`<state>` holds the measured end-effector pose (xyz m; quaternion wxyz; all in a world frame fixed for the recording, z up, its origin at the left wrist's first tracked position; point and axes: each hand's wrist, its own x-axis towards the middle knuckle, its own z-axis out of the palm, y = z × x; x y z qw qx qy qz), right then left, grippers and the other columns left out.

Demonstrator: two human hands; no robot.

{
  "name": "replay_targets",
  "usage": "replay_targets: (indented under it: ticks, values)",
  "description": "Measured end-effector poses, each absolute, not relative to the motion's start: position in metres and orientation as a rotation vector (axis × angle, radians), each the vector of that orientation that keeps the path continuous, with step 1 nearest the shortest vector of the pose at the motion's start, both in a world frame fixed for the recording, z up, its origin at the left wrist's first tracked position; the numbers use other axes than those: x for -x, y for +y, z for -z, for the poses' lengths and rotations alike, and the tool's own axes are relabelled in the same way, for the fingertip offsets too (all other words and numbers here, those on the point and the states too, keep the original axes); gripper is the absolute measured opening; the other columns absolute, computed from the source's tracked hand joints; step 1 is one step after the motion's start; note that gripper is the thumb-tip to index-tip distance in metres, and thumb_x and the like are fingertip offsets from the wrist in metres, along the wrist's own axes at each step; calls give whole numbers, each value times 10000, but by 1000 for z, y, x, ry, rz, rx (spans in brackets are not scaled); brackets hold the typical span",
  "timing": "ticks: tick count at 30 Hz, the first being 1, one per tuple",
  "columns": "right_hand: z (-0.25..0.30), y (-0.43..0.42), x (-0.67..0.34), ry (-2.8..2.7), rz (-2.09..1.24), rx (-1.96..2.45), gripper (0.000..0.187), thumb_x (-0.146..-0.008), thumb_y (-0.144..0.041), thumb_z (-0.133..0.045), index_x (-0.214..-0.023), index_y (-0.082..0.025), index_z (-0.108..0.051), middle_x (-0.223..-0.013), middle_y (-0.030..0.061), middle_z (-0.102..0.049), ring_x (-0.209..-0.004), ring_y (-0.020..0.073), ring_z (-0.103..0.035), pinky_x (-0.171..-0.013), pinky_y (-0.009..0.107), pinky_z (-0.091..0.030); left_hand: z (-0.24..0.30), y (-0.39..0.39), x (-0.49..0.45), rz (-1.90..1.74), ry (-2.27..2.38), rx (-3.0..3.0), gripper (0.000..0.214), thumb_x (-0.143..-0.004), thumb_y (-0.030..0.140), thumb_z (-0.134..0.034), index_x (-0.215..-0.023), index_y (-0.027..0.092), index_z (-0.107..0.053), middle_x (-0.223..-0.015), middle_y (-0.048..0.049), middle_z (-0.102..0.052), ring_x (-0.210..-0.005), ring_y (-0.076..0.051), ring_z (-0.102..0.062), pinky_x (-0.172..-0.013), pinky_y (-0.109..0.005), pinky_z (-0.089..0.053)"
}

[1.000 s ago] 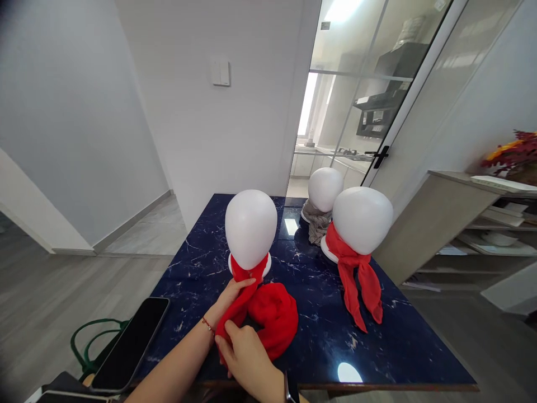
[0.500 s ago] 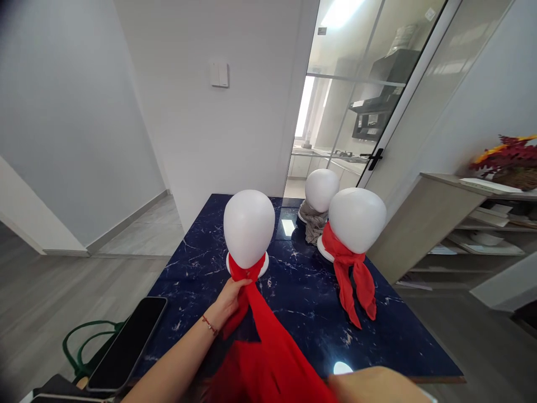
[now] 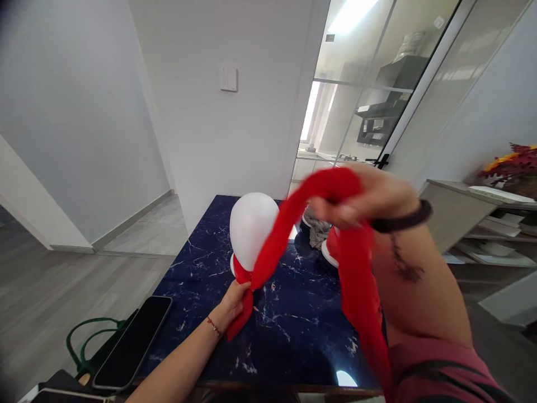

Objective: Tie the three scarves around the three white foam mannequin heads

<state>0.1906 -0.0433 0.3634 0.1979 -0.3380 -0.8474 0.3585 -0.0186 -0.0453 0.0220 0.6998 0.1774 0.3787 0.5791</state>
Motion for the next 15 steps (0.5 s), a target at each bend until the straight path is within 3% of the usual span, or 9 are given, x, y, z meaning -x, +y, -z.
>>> replay_targets:
  ticks: [3, 6, 8, 12, 15]
  values:
    - [-381, 7, -138, -2721, -853, 798, 315, -832, -441, -569, -795, -128, -587, -558, -73, -468, -452, 15, -369, -445, 166, -283, -23, -46, 19, -1251, 887, -387, 258, -542, -14, -662, -778, 88, -678, -681, -75, -705, -566, -160, -632, -610, -276, -514]
    - [-375, 65, -84, -2801, -303, 815, 207, -833, -320, -586, -786, -122, -620, -634, -13, -550, -559, 55, -446, -528, 192, -321, -24, -46, 19, -1238, 861, -388, 259, -535, 1, -677, -777, 91, -677, -673, -80, -700, -568, -171, -630, -605, -288, -508]
    - [-359, 101, -60, -2801, -148, 799, 163, -812, -280, -592, -836, -130, -650, -661, 5, -578, -622, 82, -486, -573, 203, -338, -24, -46, 19, -1246, 833, -380, 256, -536, 6, -680, -777, 94, -678, -661, -78, -695, -580, -173, -627, -612, -288, -499]
    - [-315, 156, -46, -2772, -409, 854, 244, -805, -345, -565, -894, -146, -673, -695, 9, -603, -593, 84, -471, -561, 208, -341, -20, -43, 19, -1283, 825, -347, 188, -561, 6, -661, -720, 107, -656, -599, -43, -664, -518, -122, -571, -561, -238, -460]
    - [-280, 182, -56, -2599, -708, 1060, 283, -751, -398, -616, -833, -135, -678, -696, 14, -620, -574, 87, -475, -558, 212, -364, -15, -39, 20, -1285, 863, -290, 189, -587, 15, -642, -737, 131, -633, -591, -8, -648, -447, -81, -510, -510, -215, -430]
